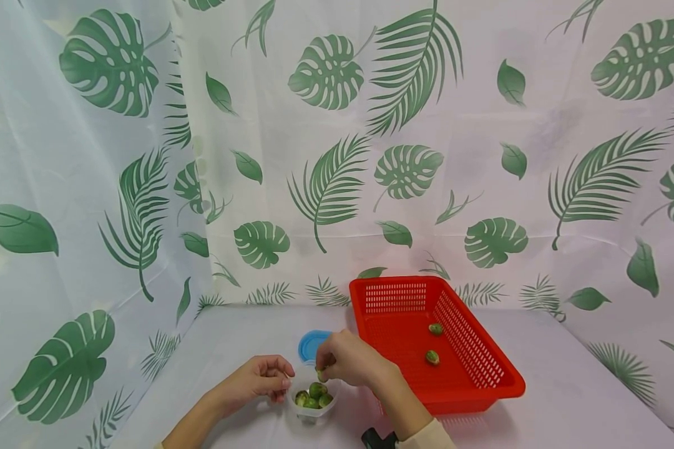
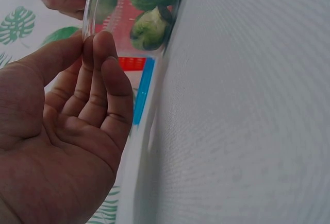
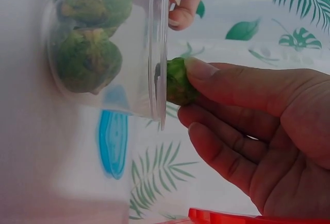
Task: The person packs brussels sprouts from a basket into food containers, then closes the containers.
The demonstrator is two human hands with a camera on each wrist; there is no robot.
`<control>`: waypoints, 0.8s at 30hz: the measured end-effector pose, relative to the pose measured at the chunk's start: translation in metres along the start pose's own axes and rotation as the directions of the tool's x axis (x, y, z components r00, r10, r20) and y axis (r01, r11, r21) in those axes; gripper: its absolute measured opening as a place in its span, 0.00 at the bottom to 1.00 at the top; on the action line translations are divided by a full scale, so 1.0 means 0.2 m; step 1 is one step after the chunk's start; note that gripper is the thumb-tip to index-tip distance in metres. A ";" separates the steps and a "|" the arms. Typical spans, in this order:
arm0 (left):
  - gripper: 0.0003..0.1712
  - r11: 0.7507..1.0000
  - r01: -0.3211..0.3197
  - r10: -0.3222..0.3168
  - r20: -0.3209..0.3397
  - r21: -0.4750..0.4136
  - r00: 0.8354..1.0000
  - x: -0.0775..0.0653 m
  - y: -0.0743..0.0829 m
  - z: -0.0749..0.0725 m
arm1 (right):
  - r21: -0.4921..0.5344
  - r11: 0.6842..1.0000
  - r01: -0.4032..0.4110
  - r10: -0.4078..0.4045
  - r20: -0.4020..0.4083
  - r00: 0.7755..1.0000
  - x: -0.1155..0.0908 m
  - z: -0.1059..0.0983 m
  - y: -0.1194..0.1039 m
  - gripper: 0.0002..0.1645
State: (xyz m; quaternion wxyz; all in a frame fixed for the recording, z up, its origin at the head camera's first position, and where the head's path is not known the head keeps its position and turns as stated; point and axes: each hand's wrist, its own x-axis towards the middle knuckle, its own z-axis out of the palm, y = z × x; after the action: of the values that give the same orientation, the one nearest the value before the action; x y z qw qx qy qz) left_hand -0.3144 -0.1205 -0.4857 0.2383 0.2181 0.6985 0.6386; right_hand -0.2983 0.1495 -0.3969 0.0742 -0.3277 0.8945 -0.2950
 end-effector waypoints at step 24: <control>0.18 1.000 -0.009 0.009 0.009 -0.002 1.000 0.00 0.00 -0.01 | -0.005 1.000 -0.016 0.016 0.028 0.999 0.00 0.01 0.00 0.06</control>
State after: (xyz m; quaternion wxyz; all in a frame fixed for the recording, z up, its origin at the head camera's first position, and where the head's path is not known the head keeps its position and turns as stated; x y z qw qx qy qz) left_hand -0.3150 -0.1214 -0.4860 0.2388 0.2237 0.6960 0.6392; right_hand -0.2967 0.1483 -0.3990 0.0884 -0.3248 0.8966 -0.2878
